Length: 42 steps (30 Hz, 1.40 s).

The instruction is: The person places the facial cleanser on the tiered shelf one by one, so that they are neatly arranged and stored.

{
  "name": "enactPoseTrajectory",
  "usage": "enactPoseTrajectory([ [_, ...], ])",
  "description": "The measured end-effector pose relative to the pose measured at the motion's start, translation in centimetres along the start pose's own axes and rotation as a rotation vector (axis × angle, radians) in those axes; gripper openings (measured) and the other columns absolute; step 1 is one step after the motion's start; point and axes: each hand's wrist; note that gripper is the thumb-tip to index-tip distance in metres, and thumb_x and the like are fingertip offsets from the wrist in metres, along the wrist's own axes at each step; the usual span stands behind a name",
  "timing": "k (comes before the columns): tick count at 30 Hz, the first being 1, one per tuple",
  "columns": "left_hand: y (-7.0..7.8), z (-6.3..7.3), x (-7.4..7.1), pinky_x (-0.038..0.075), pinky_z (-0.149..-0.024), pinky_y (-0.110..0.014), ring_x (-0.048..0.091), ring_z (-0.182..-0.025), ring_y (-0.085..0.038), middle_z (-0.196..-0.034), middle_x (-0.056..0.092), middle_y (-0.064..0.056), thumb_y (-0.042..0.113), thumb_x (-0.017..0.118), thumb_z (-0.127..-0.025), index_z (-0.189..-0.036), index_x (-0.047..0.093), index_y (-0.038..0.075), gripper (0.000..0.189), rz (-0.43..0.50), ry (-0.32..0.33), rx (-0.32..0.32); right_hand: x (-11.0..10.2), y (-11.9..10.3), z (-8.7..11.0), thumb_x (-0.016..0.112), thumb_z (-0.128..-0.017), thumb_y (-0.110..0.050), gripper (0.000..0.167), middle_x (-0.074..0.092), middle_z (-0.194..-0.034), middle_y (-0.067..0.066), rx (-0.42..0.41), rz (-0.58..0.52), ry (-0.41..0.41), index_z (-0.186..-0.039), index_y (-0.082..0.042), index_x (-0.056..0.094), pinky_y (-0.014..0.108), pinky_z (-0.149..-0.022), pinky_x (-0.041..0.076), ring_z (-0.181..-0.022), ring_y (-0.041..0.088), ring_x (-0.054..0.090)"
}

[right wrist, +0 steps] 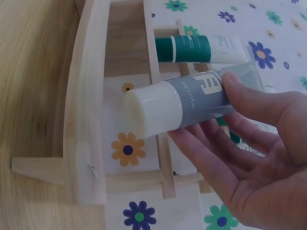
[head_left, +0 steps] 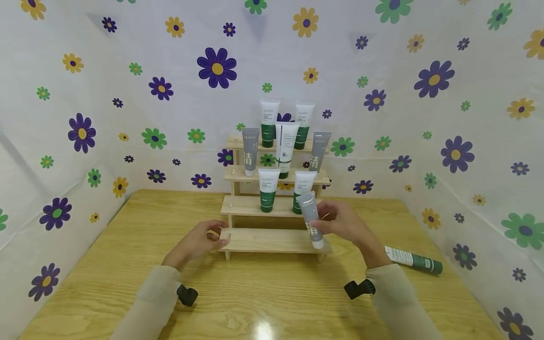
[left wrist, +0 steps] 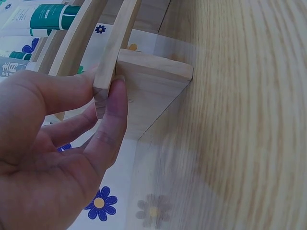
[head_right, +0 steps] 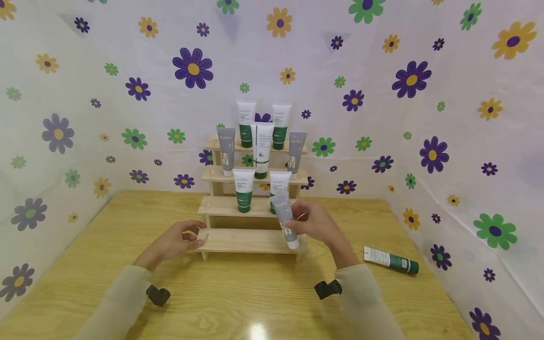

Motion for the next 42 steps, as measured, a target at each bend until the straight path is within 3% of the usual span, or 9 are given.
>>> enactPoseTrajectory([
  [8,0.0,0.0,0.1,0.058,-0.079,-0.029,0.064,-0.099,-0.022,-0.123,0.061,-0.018,0.012,0.074,-0.095,-0.138,0.059,0.004,0.045,-0.009,-0.006,-0.009,2.0,-0.5,-0.5,0.078,-0.092,-0.015,0.035,0.069,-0.118,0.021,-0.056,-0.024,0.049,-0.12,0.001,0.067,0.039,-0.087,0.062,-0.1,0.028,0.069],
  [20,-0.3,0.1,0.3,0.058,-0.08,-0.03,0.063,-0.1,-0.022,-0.123,0.06,-0.017,0.013,0.075,-0.095,-0.138,0.06,0.005,0.046,-0.006,-0.008,-0.019,4.7,-1.1,-1.2,0.079,-0.091,-0.014,0.032,0.07,-0.117,0.02,-0.054,-0.073,0.117,-0.117,0.001,0.067,0.041,-0.09,0.061,-0.1,0.027,0.071],
  [30,-0.2,0.2,0.3,0.057,-0.079,-0.03,0.064,-0.096,-0.021,-0.12,0.061,-0.016,0.011,0.075,-0.095,-0.136,0.061,0.005,0.044,0.013,0.003,-0.023,6.7,-1.6,-1.5,0.08,-0.09,-0.014,0.032,0.072,-0.117,0.017,-0.052,-0.109,0.227,-0.117,-0.002,0.066,0.043,-0.096,0.059,-0.104,0.027,0.07],
  [42,-0.2,0.0,0.1,0.058,-0.082,-0.031,0.064,-0.099,-0.021,-0.122,0.061,-0.016,0.012,0.074,-0.096,-0.137,0.06,0.006,0.044,0.001,0.002,-0.012,8.4,-2.3,-2.1,0.082,-0.088,-0.009,0.029,0.073,-0.111,0.017,-0.113,-0.123,0.266,-0.11,-0.001,0.065,0.039,-0.091,0.06,-0.1,0.028,0.071],
])
Point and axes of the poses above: each hand's wrist, its own z-axis away from the middle knuckle, its own x-axis out of the palm, y = z × x
